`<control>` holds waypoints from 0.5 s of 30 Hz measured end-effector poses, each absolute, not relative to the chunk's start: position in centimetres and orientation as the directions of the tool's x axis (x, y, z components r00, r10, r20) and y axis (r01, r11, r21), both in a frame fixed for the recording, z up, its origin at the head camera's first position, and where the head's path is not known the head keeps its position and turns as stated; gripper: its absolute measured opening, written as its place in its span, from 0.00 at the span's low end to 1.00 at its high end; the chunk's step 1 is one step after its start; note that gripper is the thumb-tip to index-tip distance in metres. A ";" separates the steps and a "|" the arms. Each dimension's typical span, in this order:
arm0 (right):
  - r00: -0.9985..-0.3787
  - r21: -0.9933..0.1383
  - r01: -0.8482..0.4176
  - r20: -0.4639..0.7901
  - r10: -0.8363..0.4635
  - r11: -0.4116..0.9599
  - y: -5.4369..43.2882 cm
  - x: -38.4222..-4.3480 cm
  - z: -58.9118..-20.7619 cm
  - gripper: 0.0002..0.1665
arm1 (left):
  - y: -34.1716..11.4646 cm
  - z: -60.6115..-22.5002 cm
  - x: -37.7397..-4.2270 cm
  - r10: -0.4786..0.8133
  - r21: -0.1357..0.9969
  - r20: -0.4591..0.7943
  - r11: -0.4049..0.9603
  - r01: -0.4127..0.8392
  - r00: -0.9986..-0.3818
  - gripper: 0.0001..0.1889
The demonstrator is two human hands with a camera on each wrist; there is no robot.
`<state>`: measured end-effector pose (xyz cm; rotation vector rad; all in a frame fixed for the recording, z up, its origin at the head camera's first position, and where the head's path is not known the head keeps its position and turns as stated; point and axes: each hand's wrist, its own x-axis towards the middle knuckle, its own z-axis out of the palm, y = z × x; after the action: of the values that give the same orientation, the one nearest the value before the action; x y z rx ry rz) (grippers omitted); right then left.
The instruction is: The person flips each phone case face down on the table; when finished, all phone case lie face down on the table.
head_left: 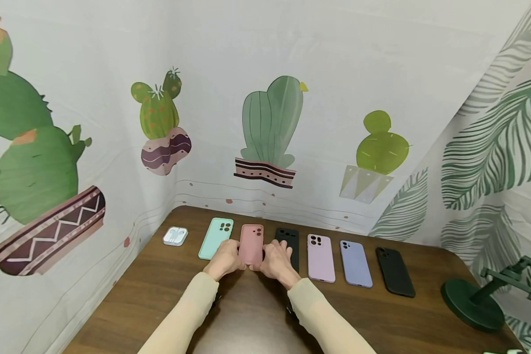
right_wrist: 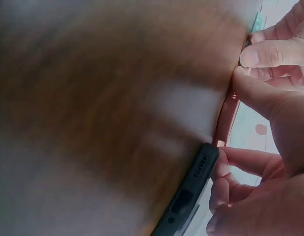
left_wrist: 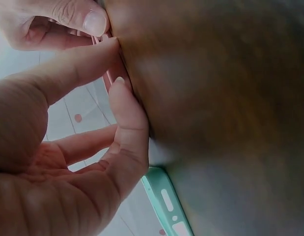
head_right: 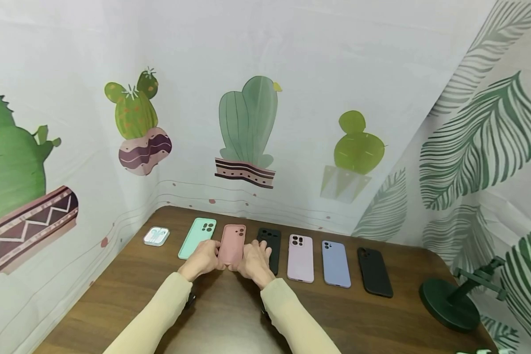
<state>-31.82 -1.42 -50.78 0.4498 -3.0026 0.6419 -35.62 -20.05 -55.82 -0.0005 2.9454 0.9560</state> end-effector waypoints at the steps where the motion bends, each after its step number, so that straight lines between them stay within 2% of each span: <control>1: -0.957 -0.399 -0.289 0.097 -0.274 0.870 -1.5 -31.8 -50.8 0.27 | -20.1 -55.8 -35.6 0.011 0.591 -0.049 0.807 -0.020 -0.999 0.33; 10: -0.958 -0.408 -0.286 0.111 -0.264 0.867 -1.7 -32.0 -50.6 0.24 | -20.3 -55.0 -35.5 0.024 0.613 -0.066 0.790 -0.021 -0.998 0.40; 15: -0.966 -0.437 -0.258 0.099 -0.239 0.862 -1.9 -31.7 -50.7 0.25 | -19.9 -53.0 -33.5 0.018 0.642 -0.071 0.766 -0.032 -0.997 0.38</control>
<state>-31.66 -1.88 -50.73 0.3989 -2.9905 0.7114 -33.45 -19.89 -52.97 -0.0113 2.8831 1.0495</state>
